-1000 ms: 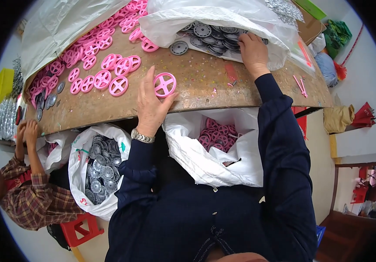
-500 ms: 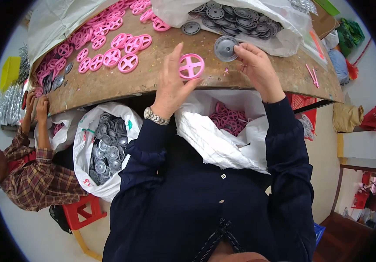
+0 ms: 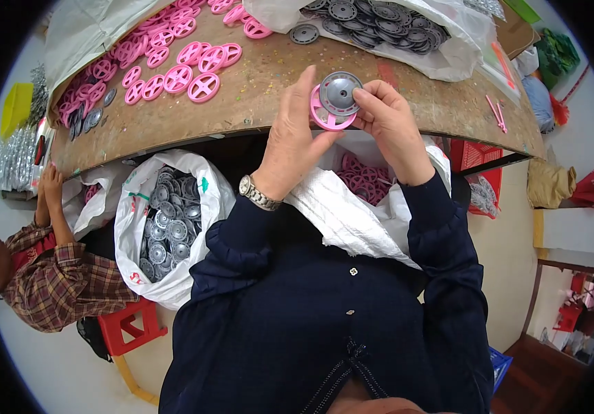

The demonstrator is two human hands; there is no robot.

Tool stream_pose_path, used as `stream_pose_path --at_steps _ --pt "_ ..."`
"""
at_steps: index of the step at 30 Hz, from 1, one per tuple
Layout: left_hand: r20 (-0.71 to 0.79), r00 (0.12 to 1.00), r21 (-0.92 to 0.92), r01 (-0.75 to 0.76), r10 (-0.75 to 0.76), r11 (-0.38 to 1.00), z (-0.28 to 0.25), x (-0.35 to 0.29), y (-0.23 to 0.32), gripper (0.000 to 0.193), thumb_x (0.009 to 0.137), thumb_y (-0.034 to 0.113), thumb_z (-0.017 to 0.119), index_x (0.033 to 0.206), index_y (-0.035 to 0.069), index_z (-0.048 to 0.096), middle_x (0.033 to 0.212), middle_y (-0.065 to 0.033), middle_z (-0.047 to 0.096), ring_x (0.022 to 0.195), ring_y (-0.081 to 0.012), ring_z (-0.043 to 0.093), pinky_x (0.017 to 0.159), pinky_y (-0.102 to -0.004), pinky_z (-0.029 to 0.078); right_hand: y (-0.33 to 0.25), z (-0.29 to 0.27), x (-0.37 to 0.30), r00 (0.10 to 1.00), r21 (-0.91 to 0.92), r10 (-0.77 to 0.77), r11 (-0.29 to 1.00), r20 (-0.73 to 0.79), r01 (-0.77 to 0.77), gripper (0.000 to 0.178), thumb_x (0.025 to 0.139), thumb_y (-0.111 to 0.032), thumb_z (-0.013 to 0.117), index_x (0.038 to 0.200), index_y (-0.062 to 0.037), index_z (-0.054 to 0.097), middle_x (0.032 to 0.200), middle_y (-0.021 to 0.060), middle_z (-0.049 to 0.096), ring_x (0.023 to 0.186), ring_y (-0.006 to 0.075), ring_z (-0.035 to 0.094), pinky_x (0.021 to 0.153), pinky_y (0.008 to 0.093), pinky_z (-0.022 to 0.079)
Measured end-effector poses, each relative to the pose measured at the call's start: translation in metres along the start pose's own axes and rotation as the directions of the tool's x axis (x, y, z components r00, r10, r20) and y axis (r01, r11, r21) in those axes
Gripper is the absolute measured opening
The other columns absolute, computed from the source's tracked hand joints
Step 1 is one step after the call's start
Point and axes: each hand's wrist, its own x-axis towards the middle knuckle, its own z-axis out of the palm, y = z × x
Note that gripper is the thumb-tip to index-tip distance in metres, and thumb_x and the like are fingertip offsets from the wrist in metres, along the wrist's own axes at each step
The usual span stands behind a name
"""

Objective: Assemble small plastic toy components by fitting together circular bases and pink geared inserts.

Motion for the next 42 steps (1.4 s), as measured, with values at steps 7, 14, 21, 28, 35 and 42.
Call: stream_pose_path --at_steps 7,14,21,28,35,42 --pt "0.474 0.748 -0.706 0.638 -0.464 0.307 -0.008 -0.006 0.010 0.044 0.098 0.012 0.060 0.137 0.001 0.044 0.110 -0.0099 0.062 0.082 -0.0144 0.066 0.071 -0.0273 0.059 -0.001 -0.001 -0.008 0.987 -0.197 -0.158 0.968 -0.010 0.153 0.010 0.094 -0.009 0.066 0.099 -0.0027 0.059 0.092 0.0026 0.066 0.084 0.0076 0.063 0.078 0.0229 0.052" --pt "0.428 0.773 -0.772 0.582 -0.468 0.256 -0.006 -0.009 0.014 0.031 0.104 0.013 0.047 0.132 0.000 0.051 0.109 -0.0095 0.065 0.084 -0.0164 0.068 0.073 -0.0302 0.060 0.003 0.012 -0.018 0.947 -0.291 -0.322 0.906 0.001 0.309 0.017 0.089 0.002 0.067 0.103 0.0006 0.057 0.098 0.0044 0.066 0.091 0.0094 0.064 0.080 0.0234 0.052" --pt "0.380 0.819 -0.734 0.550 -0.430 0.399 -0.005 -0.014 0.012 0.027 0.103 0.011 0.048 0.127 -0.001 0.053 0.108 -0.0096 0.064 0.084 -0.0161 0.068 0.074 -0.0303 0.060 -0.004 0.014 -0.030 0.968 -0.362 -0.231 0.897 0.101 0.252 0.025 0.095 -0.003 0.061 0.120 0.0024 0.057 0.107 0.0040 0.065 0.096 0.0093 0.062 0.086 0.0232 0.049" --pt "0.304 0.879 -0.621 0.475 -0.367 0.624 -0.003 -0.017 0.021 0.024 0.103 0.009 0.050 0.122 -0.003 0.056 0.103 -0.0083 0.065 0.080 -0.0140 0.068 0.070 -0.0261 0.058 0.001 0.014 -0.038 0.952 -0.464 -0.295 0.834 0.081 0.298 0.017 0.095 -0.004 0.062 0.111 0.0020 0.062 0.099 0.0007 0.066 0.090 0.0071 0.061 0.081 0.0219 0.048" --pt "0.249 0.883 -0.512 0.469 -0.397 0.720 0.002 -0.019 0.027 0.022 0.101 0.008 0.053 0.119 -0.002 0.057 0.092 -0.0060 0.064 0.075 -0.0117 0.067 0.065 -0.0243 0.056 0.011 0.012 -0.036 0.911 -0.511 -0.411 0.777 0.029 0.368 0.009 0.091 -0.004 0.065 0.098 0.0023 0.066 0.083 -0.0009 0.065 0.076 0.0065 0.058 0.070 0.0220 0.047" --pt "0.318 0.884 -0.471 0.462 -0.344 0.751 0.002 -0.014 0.023 0.035 0.095 0.006 0.060 0.128 0.003 0.049 0.092 -0.0108 0.067 0.069 -0.0136 0.069 0.057 -0.0262 0.057 0.004 0.005 -0.030 0.979 -0.333 -0.198 0.920 0.056 0.206 0.014 0.095 -0.006 0.062 0.108 0.0000 0.062 0.098 -0.0010 0.065 0.092 0.0055 0.058 0.081 0.0212 0.046"
